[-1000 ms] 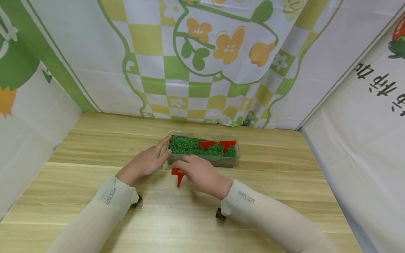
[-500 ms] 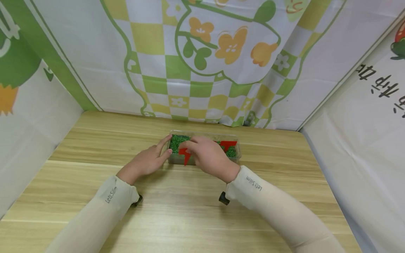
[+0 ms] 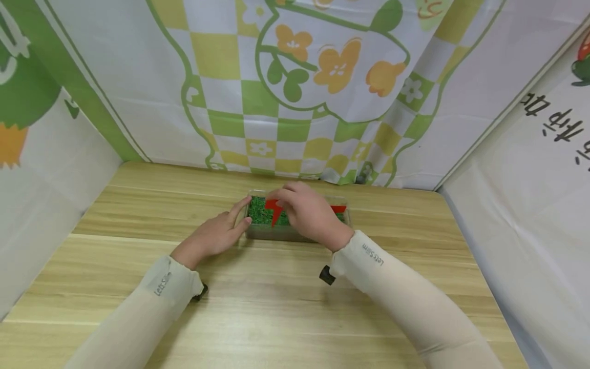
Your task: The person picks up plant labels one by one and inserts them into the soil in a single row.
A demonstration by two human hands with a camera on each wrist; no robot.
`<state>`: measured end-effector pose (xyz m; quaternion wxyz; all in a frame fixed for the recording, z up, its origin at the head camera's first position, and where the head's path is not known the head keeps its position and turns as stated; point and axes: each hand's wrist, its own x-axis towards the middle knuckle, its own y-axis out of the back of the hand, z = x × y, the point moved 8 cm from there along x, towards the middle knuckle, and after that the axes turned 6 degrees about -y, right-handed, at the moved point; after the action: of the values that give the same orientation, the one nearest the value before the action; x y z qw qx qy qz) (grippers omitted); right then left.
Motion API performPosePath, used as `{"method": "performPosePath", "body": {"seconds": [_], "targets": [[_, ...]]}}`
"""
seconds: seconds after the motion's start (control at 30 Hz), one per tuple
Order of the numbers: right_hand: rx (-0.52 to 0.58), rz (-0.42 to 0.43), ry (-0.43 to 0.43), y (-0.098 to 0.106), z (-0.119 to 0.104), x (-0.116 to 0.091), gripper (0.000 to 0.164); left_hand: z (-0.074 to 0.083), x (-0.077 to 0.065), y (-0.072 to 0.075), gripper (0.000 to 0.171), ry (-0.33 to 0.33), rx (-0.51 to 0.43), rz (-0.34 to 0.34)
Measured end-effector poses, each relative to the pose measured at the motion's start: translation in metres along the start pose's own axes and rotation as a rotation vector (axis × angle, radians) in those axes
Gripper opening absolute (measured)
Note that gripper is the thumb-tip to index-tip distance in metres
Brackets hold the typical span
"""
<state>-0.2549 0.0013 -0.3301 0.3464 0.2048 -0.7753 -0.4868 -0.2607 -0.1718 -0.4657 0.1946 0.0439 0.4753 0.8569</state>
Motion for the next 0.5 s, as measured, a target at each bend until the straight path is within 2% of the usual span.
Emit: {"method": "performPosePath", "body": {"seconds": [0.23,0.5], "targets": [[0.033,0.07,0.037,0.003,0.003,0.006,0.028,-0.001,0.0,0.0,0.065,0.001,0.0,-0.002],[-0.04,0.018,-0.034,-0.013,0.019,0.014,0.028,-0.001,0.0,0.001,0.065,-0.008,0.01,0.005]]}}
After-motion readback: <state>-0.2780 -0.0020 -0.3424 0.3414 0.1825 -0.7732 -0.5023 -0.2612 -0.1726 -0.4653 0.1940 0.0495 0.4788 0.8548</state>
